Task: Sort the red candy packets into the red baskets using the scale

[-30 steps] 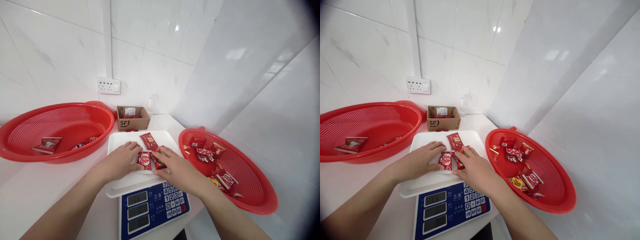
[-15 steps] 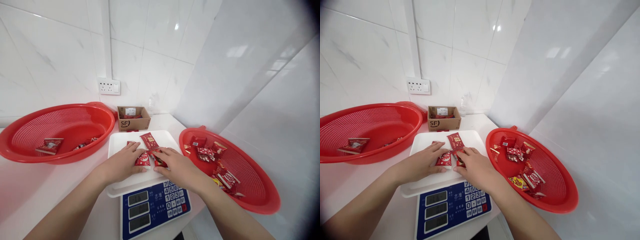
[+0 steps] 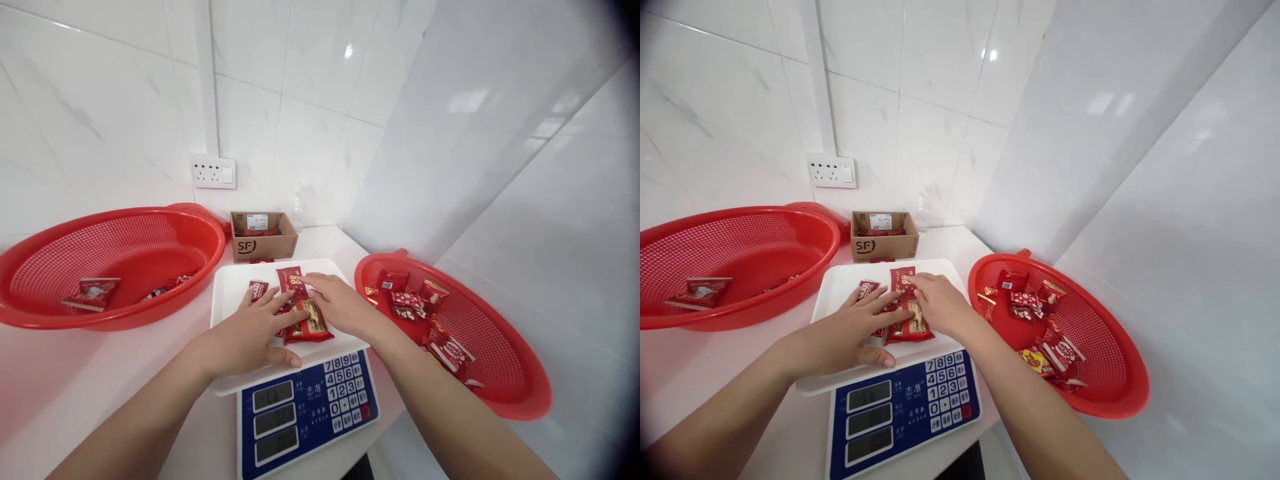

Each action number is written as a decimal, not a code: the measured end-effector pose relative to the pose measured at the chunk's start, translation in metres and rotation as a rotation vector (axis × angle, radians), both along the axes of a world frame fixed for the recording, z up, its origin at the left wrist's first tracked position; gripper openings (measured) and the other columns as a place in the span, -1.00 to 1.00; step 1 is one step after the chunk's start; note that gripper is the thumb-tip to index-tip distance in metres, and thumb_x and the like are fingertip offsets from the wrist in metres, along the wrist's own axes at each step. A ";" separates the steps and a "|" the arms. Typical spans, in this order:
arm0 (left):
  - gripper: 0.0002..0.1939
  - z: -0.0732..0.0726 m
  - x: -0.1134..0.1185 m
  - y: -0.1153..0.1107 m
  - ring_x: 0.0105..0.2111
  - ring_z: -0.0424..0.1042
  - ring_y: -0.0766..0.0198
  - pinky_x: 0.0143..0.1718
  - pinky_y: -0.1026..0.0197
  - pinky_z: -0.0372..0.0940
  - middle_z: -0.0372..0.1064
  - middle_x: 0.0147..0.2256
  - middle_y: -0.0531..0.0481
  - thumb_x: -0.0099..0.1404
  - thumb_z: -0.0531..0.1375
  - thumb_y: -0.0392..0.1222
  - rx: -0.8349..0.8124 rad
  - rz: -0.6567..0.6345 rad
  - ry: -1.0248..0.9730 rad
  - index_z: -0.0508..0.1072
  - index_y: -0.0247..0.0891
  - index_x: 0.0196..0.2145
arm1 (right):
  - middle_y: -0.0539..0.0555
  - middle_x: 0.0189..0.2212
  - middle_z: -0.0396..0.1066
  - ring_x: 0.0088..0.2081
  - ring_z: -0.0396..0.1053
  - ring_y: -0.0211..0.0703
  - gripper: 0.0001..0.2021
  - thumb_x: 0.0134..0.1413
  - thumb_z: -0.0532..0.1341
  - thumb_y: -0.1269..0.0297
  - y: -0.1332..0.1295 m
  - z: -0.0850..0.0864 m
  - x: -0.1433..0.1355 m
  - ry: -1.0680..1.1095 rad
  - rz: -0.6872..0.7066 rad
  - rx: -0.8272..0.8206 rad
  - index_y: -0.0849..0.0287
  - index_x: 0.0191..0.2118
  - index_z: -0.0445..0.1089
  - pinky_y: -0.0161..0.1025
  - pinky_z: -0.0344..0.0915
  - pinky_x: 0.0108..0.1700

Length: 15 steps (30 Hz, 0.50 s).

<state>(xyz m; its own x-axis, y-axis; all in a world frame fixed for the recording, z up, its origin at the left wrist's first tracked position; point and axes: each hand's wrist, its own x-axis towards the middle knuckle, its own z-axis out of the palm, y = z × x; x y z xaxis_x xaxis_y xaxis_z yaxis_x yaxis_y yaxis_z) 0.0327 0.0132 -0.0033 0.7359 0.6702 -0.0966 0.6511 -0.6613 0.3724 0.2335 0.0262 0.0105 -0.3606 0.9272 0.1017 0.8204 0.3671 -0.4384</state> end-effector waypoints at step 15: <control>-0.30 0.015 -0.025 0.006 0.29 -0.10 -0.10 0.19 -0.14 -0.01 -0.02 0.30 -0.16 0.24 0.12 0.19 0.030 0.222 -0.036 0.11 -0.11 0.25 | 0.13 0.31 0.00 0.32 -0.09 -0.03 -0.45 0.20 0.04 -0.04 -0.023 0.004 0.016 0.083 0.037 -0.185 0.15 0.20 0.23 0.03 -0.07 0.30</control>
